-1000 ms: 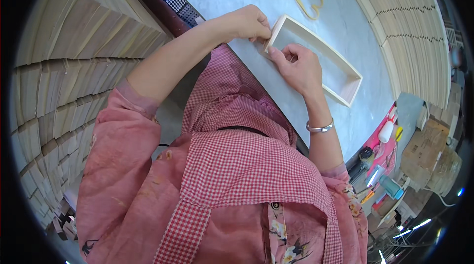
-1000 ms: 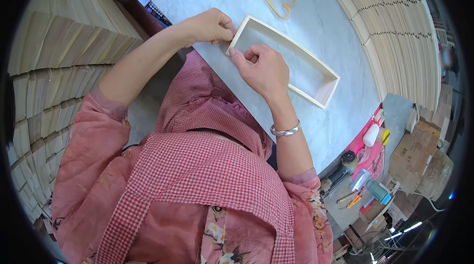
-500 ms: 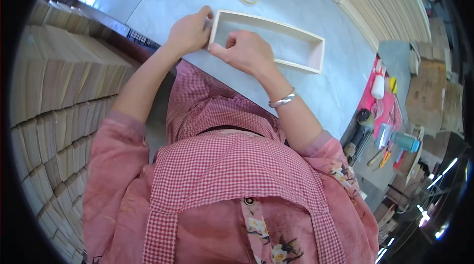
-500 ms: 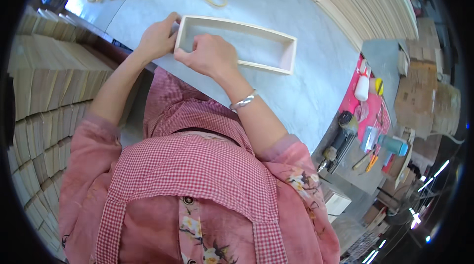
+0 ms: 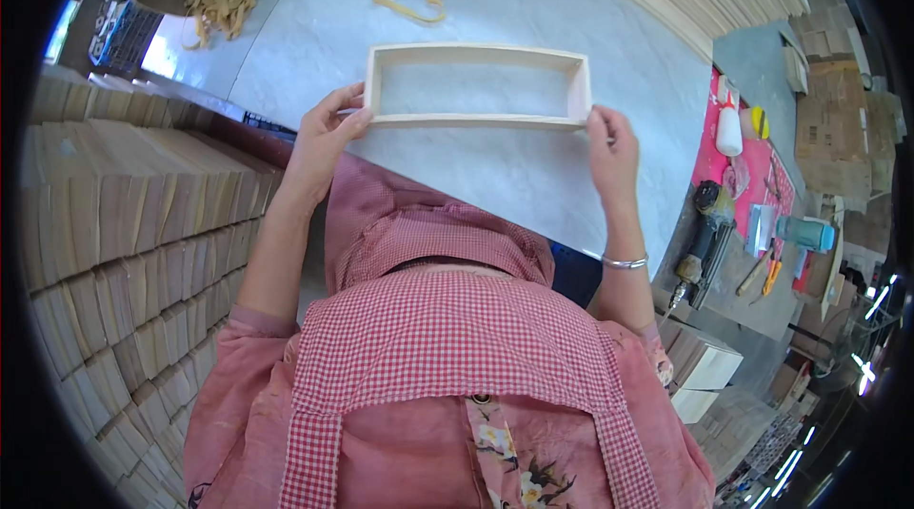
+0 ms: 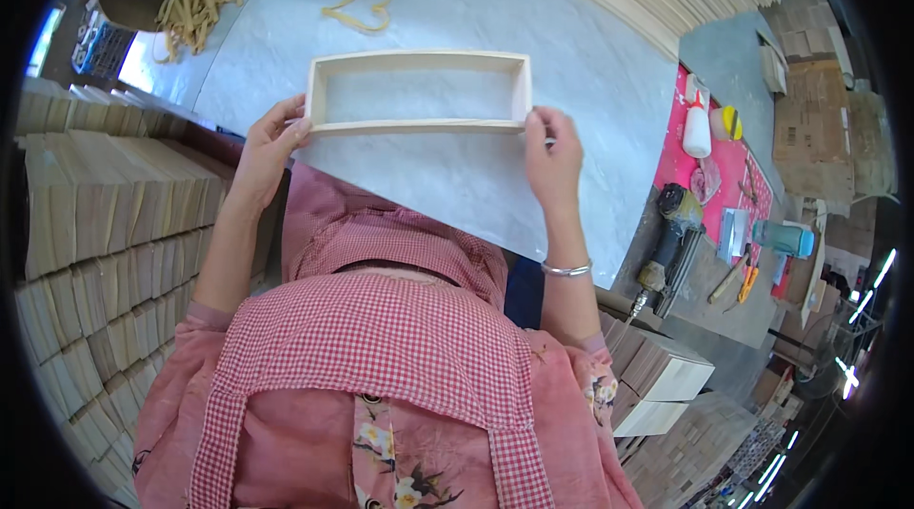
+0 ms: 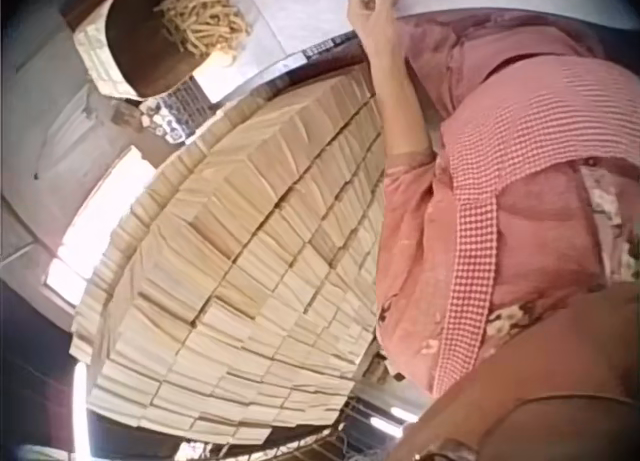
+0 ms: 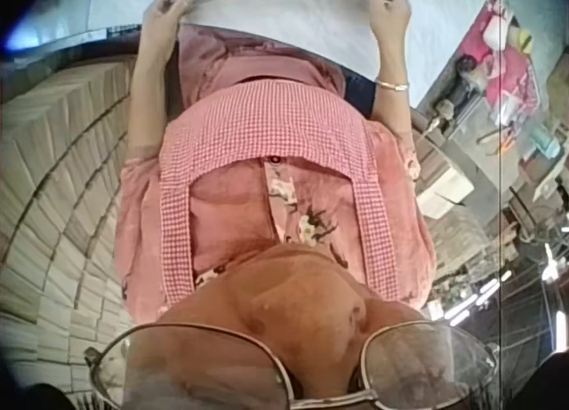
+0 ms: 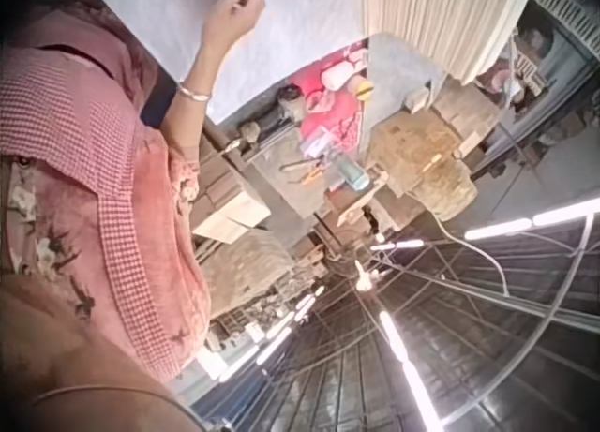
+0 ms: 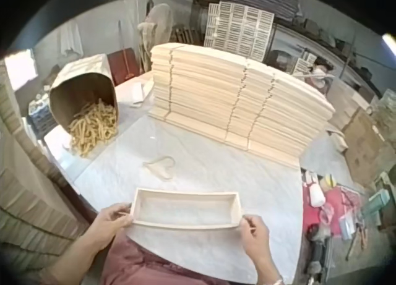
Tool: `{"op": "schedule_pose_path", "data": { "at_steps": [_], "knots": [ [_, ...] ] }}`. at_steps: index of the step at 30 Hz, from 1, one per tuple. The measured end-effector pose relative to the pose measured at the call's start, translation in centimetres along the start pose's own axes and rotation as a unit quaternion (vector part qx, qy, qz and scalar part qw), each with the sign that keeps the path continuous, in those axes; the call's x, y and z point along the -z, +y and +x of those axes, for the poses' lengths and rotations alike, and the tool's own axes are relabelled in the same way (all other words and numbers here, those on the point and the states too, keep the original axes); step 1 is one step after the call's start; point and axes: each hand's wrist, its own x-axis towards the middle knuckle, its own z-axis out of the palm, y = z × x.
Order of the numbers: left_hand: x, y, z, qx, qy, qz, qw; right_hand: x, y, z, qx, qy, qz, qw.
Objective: Assembling small wooden rectangular frames or boxes using a pneumatic stapler and wood glue.
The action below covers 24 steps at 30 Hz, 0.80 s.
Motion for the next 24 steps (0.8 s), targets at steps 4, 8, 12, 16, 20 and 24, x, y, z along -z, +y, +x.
{"op": "schedule_pose_path", "data": {
  "at_steps": [4, 8, 12, 16, 20, 24],
  "knots": [
    [0.0, 0.4, 0.1, 0.001, -0.006, 0.023, 1.000, -1.0, 1.7, 0.1, -0.008, -0.015, 0.098, 0.995],
    [0.4, -0.5, 0.0, -0.081, 0.021, 0.121, 0.989, -1.3, 1.5, 0.0, 0.062, 0.010, 0.166, 0.984],
    [0.9, 2.7, 1.3, 0.070, 0.055, 0.104, 0.991, 2.2, -0.1, 0.9, 0.045, 0.005, 0.151, 0.988],
    [-0.4, 7.1, 4.3, 0.172, -0.024, -0.061, 0.983, 5.9, -3.3, 3.7, -0.067, -0.063, 0.010, 0.996],
    [-3.3, 5.8, 7.8, 0.236, -0.024, -0.103, 0.966, 4.7, -0.3, 7.7, -0.197, -0.099, -0.007, 0.975],
    [-6.3, 4.7, 6.2, 0.103, 0.066, 0.010, 0.992, 10.6, 8.2, 12.6, 0.031, 0.166, -0.192, 0.967]
  ]
}}
